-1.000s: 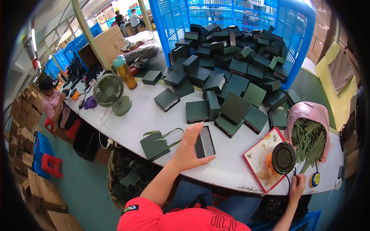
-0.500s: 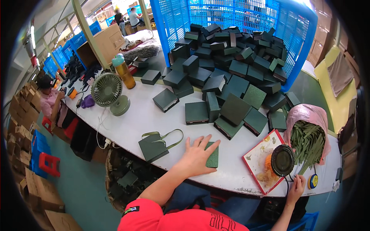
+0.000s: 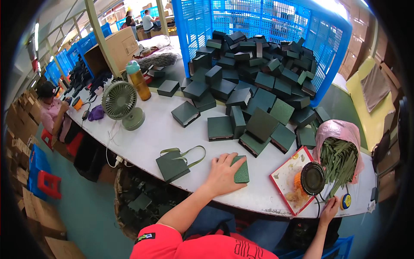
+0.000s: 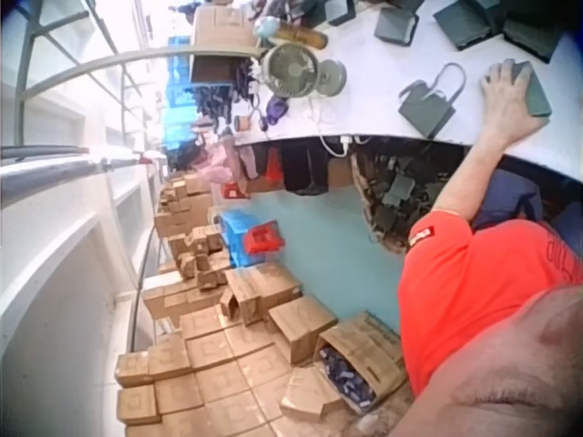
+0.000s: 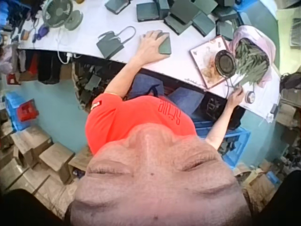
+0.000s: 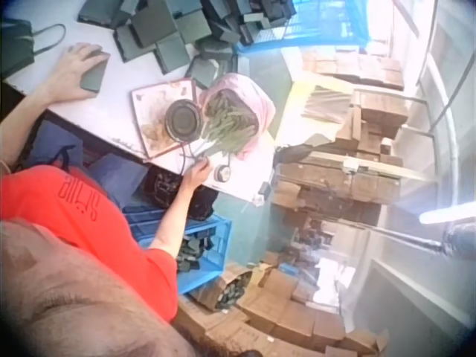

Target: The person attaches green fabric straps to small green rectangular boxes. They pick up a box, thread a strap through a slot on the side, and secure it, repeating this process for multiple units. The finished boxes are placed on the table.

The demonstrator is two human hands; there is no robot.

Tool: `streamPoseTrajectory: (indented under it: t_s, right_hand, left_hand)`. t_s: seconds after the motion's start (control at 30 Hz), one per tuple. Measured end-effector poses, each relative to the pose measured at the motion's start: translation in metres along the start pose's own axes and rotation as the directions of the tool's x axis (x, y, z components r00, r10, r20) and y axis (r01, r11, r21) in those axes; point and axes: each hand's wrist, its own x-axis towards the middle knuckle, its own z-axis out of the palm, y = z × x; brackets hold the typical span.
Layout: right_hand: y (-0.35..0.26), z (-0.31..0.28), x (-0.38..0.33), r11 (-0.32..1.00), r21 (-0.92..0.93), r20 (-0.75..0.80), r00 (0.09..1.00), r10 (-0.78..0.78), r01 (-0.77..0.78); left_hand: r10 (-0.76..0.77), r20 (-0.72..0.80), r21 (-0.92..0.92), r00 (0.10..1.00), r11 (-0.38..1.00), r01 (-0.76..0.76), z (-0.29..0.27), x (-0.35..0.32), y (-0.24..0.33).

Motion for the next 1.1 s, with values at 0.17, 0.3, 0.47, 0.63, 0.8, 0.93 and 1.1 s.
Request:
streamPoseTrajectory:
  t_s: [0.17, 0.3, 0.47, 0.63, 0.8, 0.93, 1.1]
  right_hand:
    - [0.003, 0.003, 0.004, 1.0, 0.009, -0.039, 0.999, -0.005, 0.005]
    - [-0.002, 0.004, 0.003, 0.996, -0.076, -0.047, 0.998, -0.048, 0.045]
    - [-0.004, 0.001, 0.006, 0.995, -0.103, -0.043, 0.999, -0.014, 0.01]
    - [-0.011, -0.005, 0.003, 0.966, -0.256, -0.052, 0.997, -0.05, 0.035]
    - [-0.018, -0.002, 0.003, 0.949, -0.309, -0.055, 0.994, -0.09, 0.069]
    - [-0.017, 0.005, 0.002, 0.954, -0.3, -0.056, 0.998, -0.036, 0.018]
    - [0.021, -0.016, 0.006, 0.952, -0.302, -0.067, 0.995, -0.074, 0.051]
  left_hand:
    - [-0.008, -0.149, -0.161, 0.989, 0.987, -0.016, 0.008, 0.002, -0.006]
    - [0.005, -0.18, -0.218, 0.984, 0.975, -0.044, 0.009, 0.0, -0.011]
    - [-0.009, -0.184, -0.23, 0.983, 0.973, -0.035, 0.011, -0.001, -0.012]
    - [-0.039, -0.147, -0.243, 0.988, 0.97, 0.002, 0.01, -0.002, -0.007]
    - [-0.044, -0.129, -0.253, 0.991, 0.967, 0.01, 0.008, 0.001, -0.007]
    - [-0.062, -0.141, -0.233, 0.988, 0.972, 0.027, 0.006, -0.001, -0.008]
    - [-0.08, -0.16, -0.233, 0.984, 0.972, 0.041, 0.01, 0.003, -0.004]
